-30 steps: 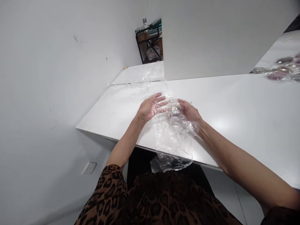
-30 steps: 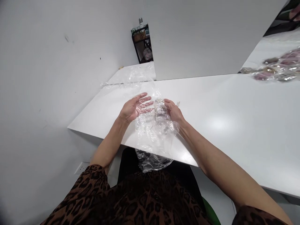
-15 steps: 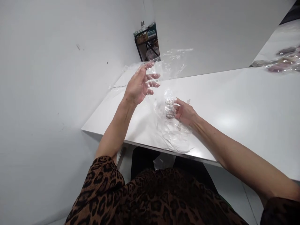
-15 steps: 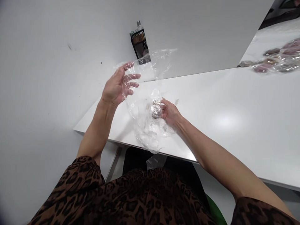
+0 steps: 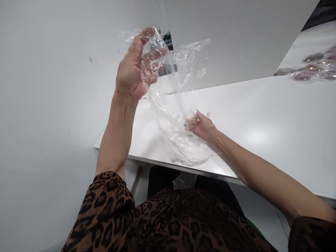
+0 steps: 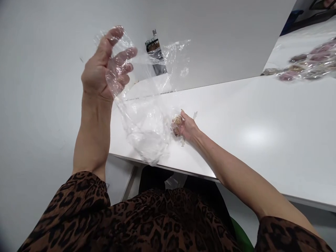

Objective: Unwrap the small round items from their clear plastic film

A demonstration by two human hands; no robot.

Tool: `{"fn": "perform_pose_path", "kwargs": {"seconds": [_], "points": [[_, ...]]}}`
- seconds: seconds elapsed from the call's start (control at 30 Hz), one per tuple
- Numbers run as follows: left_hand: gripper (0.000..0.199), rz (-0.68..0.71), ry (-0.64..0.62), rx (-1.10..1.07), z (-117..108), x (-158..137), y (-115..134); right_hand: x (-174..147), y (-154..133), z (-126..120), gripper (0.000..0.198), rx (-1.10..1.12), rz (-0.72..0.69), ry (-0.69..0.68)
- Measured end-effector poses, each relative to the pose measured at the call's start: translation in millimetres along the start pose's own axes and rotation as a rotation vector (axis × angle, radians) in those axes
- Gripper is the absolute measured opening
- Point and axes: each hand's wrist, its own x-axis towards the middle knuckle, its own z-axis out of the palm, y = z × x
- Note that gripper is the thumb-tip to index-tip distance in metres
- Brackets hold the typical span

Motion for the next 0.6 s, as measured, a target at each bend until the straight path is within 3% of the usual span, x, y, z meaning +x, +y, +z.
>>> {"fn": "perform_pose_path", "kwargs": {"seconds": [0.2, 0.3, 0.43, 0.6], "points": [[0.041, 0.190, 0.027, -0.075, -30, 7, 14, 10, -1, -6, 0.030, -0.116, -0.121, 0.136], [0.042, 0.252, 0.072, -0.072, -45, 8, 15, 18, 0, -13, 0.025, -0.215, -0.299, 0.175], [0.046, 0.223, 0.071, -0.057, -58, -3, 9, 23, -1, -23, 0.019, -0.406, -0.571, 0.232], [0.039, 0.110, 0.108, -0.132, -60, -30, -5, 6, -6, -18, 0.040, -0.596, -0.856, 0.187]]}}
